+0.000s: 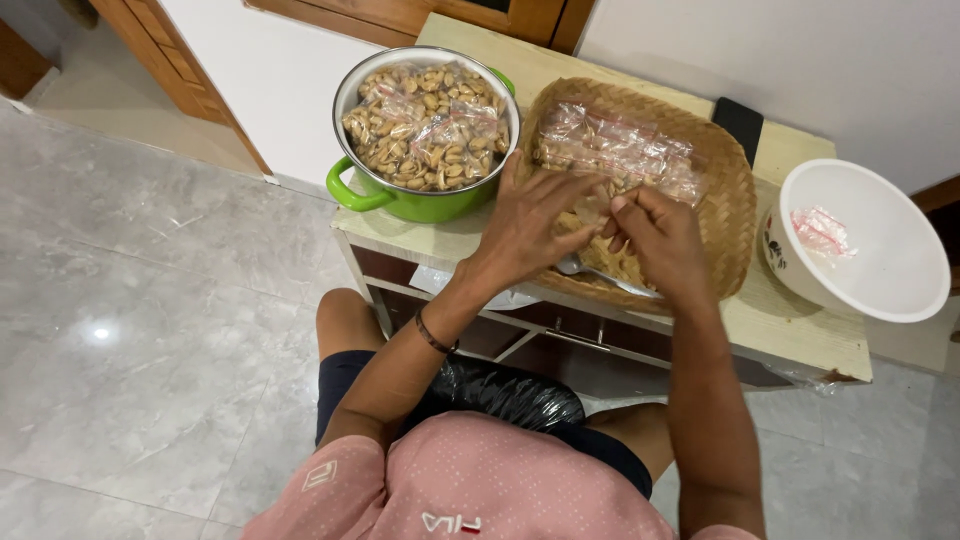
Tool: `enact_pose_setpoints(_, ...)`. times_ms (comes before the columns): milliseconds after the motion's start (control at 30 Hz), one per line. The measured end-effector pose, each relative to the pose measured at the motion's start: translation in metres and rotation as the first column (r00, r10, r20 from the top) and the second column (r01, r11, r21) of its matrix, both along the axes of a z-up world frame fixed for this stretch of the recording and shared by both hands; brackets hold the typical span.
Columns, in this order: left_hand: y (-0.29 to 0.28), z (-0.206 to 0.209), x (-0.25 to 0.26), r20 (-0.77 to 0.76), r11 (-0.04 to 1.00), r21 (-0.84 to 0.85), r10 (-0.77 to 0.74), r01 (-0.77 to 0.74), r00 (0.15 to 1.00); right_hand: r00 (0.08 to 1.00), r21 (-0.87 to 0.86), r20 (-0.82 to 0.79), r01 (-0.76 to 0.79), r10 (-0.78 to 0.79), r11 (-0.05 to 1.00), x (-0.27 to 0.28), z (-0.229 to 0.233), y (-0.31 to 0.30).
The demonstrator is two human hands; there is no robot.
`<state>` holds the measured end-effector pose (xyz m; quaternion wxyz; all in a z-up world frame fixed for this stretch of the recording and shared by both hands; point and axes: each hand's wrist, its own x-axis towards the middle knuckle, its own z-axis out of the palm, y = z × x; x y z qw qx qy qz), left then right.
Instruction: Packaging peanuts from a large pot into small individual plastic bags using a spoon.
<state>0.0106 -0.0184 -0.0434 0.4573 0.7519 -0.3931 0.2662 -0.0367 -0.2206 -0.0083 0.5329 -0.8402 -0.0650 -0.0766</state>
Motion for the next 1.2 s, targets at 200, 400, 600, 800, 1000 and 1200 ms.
enact_pose_setpoints(200,0.001,0.0,0.003,-0.122,0.991,-0.131,-0.025,0.009,0.992,0.889,-0.792,-0.455,-0.372,-0.061,0.484,-0.009,0.063,0.021)
enact_pose_setpoints(400,-0.003,-0.011,0.01,-0.122,0.982,-0.181,-0.067,0.044,0.99,0.832,-0.811,-0.548,-0.503,-0.089,0.297,0.004,0.038,0.014)
enact_pose_setpoints(600,-0.002,-0.017,0.012,-0.098,0.982,-0.187,-0.044,0.025,0.994,0.883,-0.821,-0.449,-0.345,-0.141,0.455,0.001,0.055,-0.014)
enact_pose_setpoints(800,0.006,0.0,0.003,-0.14,0.993,0.12,0.003,0.014,0.99,0.779,-0.918,-0.387,-0.276,-0.494,0.284,-0.006,0.092,-0.022)
enact_pose_setpoints(1000,0.009,0.009,-0.002,-0.114,0.987,0.151,-0.044,0.061,0.992,0.776,-0.9,-0.435,-0.364,-0.457,0.239,-0.023,0.085,-0.035)
enact_pose_setpoints(1200,0.006,0.003,0.001,-0.117,0.987,0.148,-0.042,0.059,0.992,0.768,-0.814,-0.552,-0.413,-0.324,0.408,-0.03,0.076,-0.026)
